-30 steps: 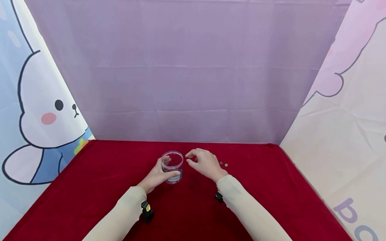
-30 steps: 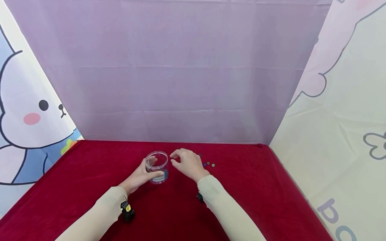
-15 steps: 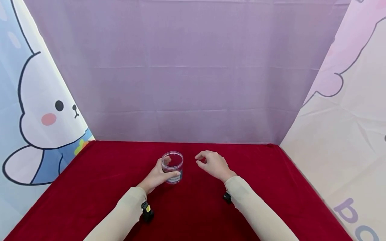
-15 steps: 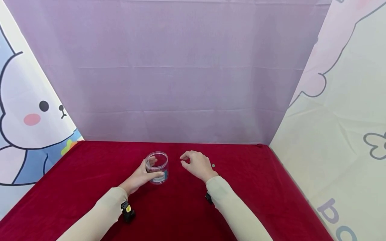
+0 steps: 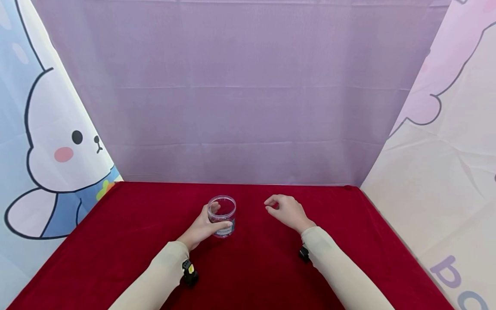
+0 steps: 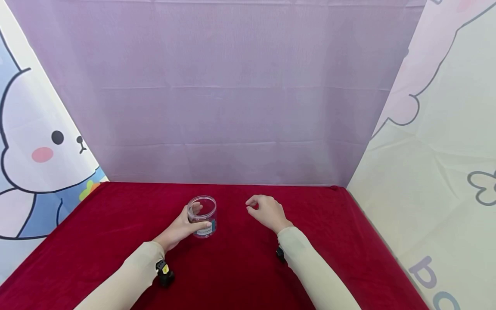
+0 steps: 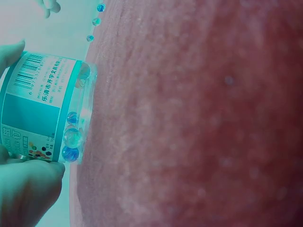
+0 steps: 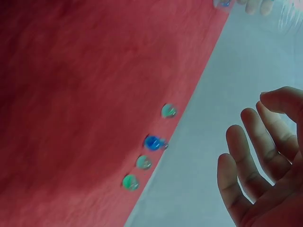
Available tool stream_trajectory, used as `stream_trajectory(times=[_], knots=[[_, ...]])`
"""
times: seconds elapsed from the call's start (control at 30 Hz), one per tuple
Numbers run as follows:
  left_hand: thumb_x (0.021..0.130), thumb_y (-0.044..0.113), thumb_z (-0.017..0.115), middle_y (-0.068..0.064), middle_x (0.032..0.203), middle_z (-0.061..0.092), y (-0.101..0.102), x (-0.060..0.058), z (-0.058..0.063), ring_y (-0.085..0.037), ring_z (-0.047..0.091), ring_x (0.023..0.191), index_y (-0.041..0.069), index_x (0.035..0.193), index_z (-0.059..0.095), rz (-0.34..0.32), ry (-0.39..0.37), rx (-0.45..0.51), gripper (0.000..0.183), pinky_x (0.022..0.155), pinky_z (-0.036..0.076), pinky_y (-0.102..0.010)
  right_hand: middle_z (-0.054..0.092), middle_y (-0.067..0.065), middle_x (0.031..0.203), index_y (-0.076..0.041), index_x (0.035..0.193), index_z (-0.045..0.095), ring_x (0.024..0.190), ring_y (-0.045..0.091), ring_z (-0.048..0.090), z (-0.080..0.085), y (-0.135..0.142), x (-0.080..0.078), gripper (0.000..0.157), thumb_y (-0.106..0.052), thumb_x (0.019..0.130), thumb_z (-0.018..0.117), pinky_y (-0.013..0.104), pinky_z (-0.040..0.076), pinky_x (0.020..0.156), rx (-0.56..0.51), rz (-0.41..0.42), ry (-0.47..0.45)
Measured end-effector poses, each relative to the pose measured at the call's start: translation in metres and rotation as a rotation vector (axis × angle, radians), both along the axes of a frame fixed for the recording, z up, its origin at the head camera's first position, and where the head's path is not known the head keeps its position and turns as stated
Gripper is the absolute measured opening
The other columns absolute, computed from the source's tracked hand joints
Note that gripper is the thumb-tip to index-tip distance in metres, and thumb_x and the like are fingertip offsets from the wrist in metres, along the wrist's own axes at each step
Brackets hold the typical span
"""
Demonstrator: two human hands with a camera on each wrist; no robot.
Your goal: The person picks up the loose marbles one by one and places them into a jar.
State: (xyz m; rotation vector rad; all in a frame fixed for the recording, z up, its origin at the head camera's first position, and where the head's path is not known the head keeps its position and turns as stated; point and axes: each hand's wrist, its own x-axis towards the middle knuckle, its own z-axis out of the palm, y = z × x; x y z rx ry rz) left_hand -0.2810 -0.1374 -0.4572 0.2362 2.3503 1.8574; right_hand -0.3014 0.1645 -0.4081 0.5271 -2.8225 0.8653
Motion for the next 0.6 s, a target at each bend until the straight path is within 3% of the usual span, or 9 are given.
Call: stream_trajectory(times=[0.23, 0.6], knots=[[0.08, 0.037, 0.086, -0.008, 0.157, 0.033, -0.001, 0.0, 0.001, -0.033, 0.029, 0.144, 0.015, 0.151, 0.025, -0.002, -0.001, 0.001, 0.096, 0.111, 0.034, -0.056, 0.068, -0.008, 0.101, -0.023, 0.107, 0.074, 0.073, 0.01, 0.058, -0.003, 0.018, -0.005, 0.014, -0.022, 0.094, 0.072, 0.034, 0.049, 0.066, -0.038, -0.037, -0.031], [0.079, 0.036, 0.086, -0.008, 0.157, 0.033, -0.001, -0.001, 0.0, -0.032, 0.028, 0.144, 0.015, 0.151, 0.025, -0.004, -0.009, 0.006, 0.097, 0.111, 0.034, -0.056, 0.069, -0.003, 0.104, -0.016, 0.114, 0.073, 0.084, 0.014, 0.061, -0.006, 0.038, -0.01, 0.02, -0.021, 0.094, 0.072, 0.033, 0.051, 0.066, -0.009, -0.112, -0.064]])
